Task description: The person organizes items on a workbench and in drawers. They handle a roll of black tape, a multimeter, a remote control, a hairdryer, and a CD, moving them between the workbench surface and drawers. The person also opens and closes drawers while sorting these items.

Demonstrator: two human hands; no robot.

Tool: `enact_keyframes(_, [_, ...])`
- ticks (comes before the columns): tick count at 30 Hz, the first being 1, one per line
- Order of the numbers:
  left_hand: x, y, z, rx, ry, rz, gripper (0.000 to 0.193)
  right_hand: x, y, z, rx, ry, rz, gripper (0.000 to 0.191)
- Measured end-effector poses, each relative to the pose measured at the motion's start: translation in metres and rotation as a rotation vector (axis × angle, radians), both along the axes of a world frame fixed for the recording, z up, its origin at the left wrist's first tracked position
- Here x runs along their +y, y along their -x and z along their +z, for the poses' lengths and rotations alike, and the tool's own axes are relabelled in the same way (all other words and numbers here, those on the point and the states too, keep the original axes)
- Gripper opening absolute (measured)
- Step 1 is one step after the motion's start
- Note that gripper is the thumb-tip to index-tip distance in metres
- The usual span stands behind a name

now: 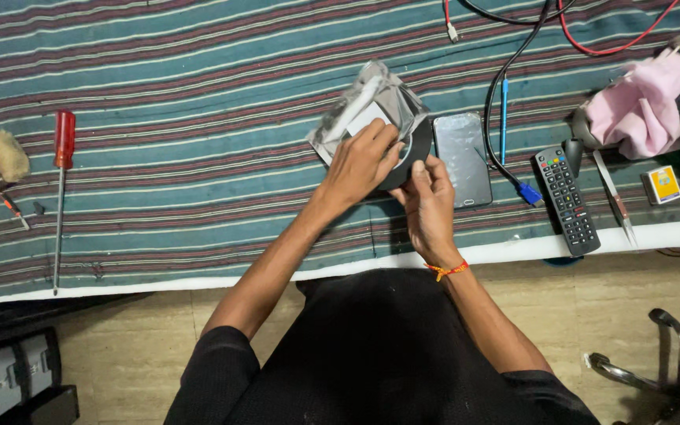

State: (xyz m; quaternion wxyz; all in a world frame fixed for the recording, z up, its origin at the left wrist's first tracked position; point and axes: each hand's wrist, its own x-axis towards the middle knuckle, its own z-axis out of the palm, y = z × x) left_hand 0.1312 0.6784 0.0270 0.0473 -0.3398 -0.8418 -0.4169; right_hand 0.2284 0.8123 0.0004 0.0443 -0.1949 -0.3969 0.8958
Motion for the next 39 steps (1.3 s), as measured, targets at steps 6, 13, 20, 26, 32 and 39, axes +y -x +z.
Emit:
enact_keyframes(6, [0.002,-0.007,0.004,-0.109,-0.069,0.008,0.016,0.002,0.015,0.004,-0.040,-0.376,0.098,0.027])
enact_keyframes(13, [-0.007,0.000,0.011,-0.373,-0.189,-0.133,0.020,0.020,0.021,0.008,0.011,-1.146,-0.007,0.020])
enact_keyframes(20, [-0.019,0.001,0.024,-0.438,-0.360,-0.120,0.015,0.032,-0.005,0.022,0.204,-0.699,-0.208,0.022])
enact_keyframes(26, [-0.051,0.003,0.015,-0.803,-0.707,0.016,0.015,0.042,-0.008,0.028,0.315,-0.666,-0.184,0.034])
enact_keyframes(32, [-0.094,0.010,-0.006,-0.905,-0.833,0.134,0.011,0.045,-0.001,0.005,0.139,-0.760,0.017,0.029])
enact_keyframes(39, [-0.127,-0.002,-0.068,-0.793,-0.603,0.309,0.022,0.102,0.008,-0.018,0.100,-1.431,-0.158,0.019])
